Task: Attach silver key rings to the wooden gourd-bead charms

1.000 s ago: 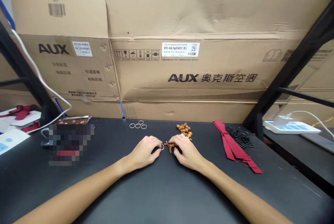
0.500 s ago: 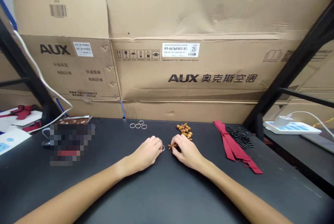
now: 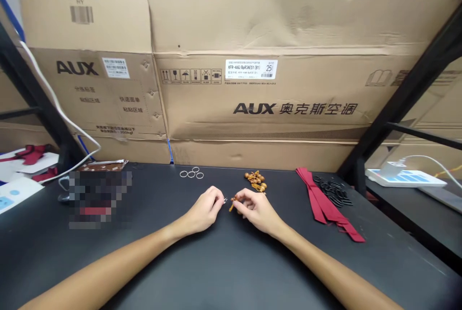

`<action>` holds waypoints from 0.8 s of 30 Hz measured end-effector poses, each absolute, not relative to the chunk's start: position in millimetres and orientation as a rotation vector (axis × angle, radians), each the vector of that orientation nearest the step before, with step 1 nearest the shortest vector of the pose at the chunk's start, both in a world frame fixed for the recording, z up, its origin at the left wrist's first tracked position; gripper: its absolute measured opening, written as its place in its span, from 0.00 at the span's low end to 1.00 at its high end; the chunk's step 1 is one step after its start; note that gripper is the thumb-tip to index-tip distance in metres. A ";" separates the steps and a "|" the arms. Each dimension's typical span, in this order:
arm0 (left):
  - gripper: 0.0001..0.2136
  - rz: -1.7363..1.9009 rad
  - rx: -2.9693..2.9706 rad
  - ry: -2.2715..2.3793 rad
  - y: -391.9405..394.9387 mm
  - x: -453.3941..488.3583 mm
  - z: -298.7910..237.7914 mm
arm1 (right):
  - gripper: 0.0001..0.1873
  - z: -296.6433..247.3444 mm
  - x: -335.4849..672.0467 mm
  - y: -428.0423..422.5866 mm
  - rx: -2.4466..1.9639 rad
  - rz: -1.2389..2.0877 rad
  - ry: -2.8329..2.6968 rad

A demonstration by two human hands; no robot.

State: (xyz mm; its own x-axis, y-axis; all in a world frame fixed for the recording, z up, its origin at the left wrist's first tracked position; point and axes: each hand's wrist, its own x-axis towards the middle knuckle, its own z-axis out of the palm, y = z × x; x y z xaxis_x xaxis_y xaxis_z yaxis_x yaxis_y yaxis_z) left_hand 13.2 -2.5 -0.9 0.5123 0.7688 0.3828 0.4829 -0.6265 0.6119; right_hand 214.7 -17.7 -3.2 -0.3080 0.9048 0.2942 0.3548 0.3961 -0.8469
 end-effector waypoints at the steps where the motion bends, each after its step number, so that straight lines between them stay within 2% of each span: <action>1: 0.11 0.906 2.298 1.040 -2.9 14.5 -0.3 | 0.12 -3.2 213.5 -18.5 -1.078 0.867 -1.857; 8: 0.12 0.900 2.290 0.997 -5.9 18.5 1.2 | 0.12 -5.1 208.7 -21.1 -1.025 0.797 -1.915; 16: 0.12 0.900 2.295 0.970 -6.6 18.6 1.5 | 0.13 -8.1 210.1 -19.9 -0.998 0.894 -1.875; 24: 0.12 0.899 2.281 0.986 -6.3 18.3 2.2 | 0.10 -6.8 209.4 -21.6 -0.964 0.914 -1.887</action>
State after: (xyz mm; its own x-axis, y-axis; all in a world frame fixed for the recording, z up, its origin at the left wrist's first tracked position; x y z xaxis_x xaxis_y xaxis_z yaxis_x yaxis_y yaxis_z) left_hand 18.3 -6.3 2.2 0.5207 0.7679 0.3730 0.4422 -0.6163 0.6516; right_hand 209.4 -21.6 -6.8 -0.3801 0.8646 0.3287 0.2781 0.4457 -0.8509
